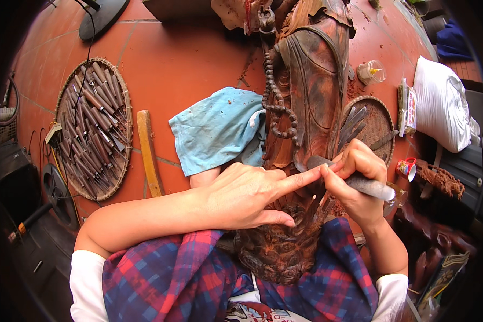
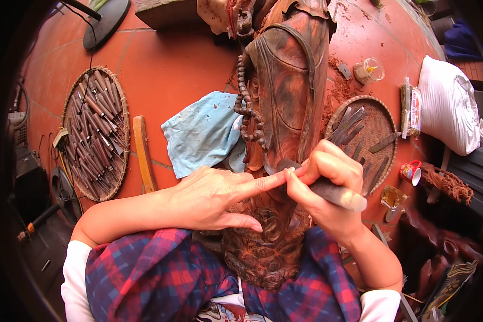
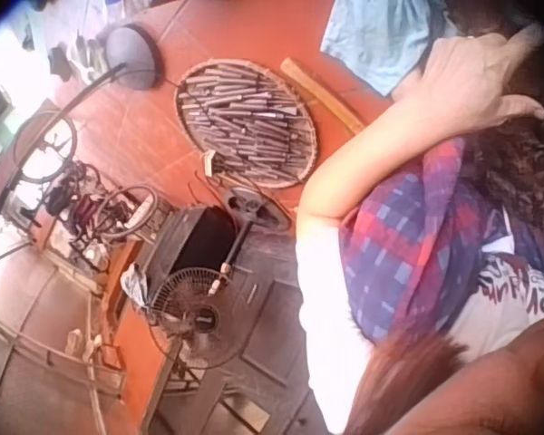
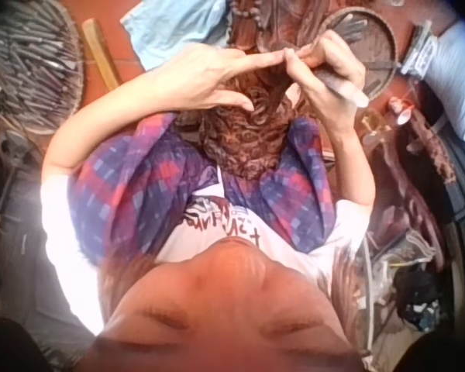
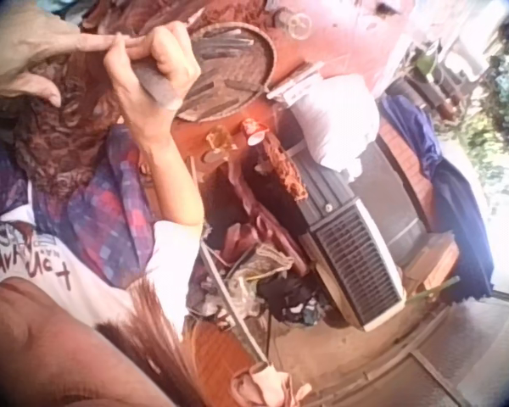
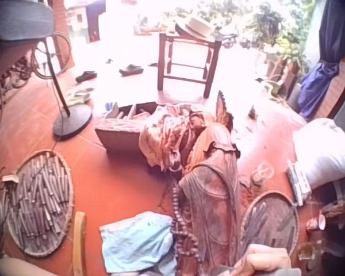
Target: The person carves a wooden statue using various chisels and carving knives. They switch between different tools to refine details on the statue's surface, occasionally wiping away wood shavings with a cloth.
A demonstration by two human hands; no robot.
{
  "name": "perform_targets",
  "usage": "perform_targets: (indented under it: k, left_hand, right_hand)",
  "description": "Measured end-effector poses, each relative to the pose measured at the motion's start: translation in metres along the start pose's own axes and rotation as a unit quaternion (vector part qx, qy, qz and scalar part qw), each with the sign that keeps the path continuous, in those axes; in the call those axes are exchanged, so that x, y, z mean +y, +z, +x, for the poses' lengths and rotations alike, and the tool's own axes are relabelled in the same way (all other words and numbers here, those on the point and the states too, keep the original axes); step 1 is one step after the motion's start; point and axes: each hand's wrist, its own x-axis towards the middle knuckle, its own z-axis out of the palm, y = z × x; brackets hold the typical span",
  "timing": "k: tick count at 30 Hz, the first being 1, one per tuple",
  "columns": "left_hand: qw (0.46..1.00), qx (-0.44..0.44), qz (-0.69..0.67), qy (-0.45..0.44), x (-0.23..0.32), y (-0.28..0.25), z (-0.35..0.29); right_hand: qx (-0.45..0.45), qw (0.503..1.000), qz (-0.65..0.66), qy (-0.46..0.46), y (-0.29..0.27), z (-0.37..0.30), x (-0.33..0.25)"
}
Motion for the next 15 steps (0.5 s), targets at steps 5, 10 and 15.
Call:
perform_targets:
  k: [5,10,15]
  left_hand:
    - [0.998,-0.033,0.053,-0.022,-0.001,-0.013,0.007]
    - [0.999,-0.002,0.048,-0.006,0.000,-0.013,0.010]
    - [1.000,-0.023,0.011,-0.008,0.005,-0.001,0.003]
  right_hand:
    - [0.040,0.999,0.000,-0.010,0.003,0.003,0.005]
    - [0.042,0.999,0.029,0.013,0.002,0.010,0.004]
    - [-0.010,1.000,0.000,0.008,-0.006,-0.004,0.002]
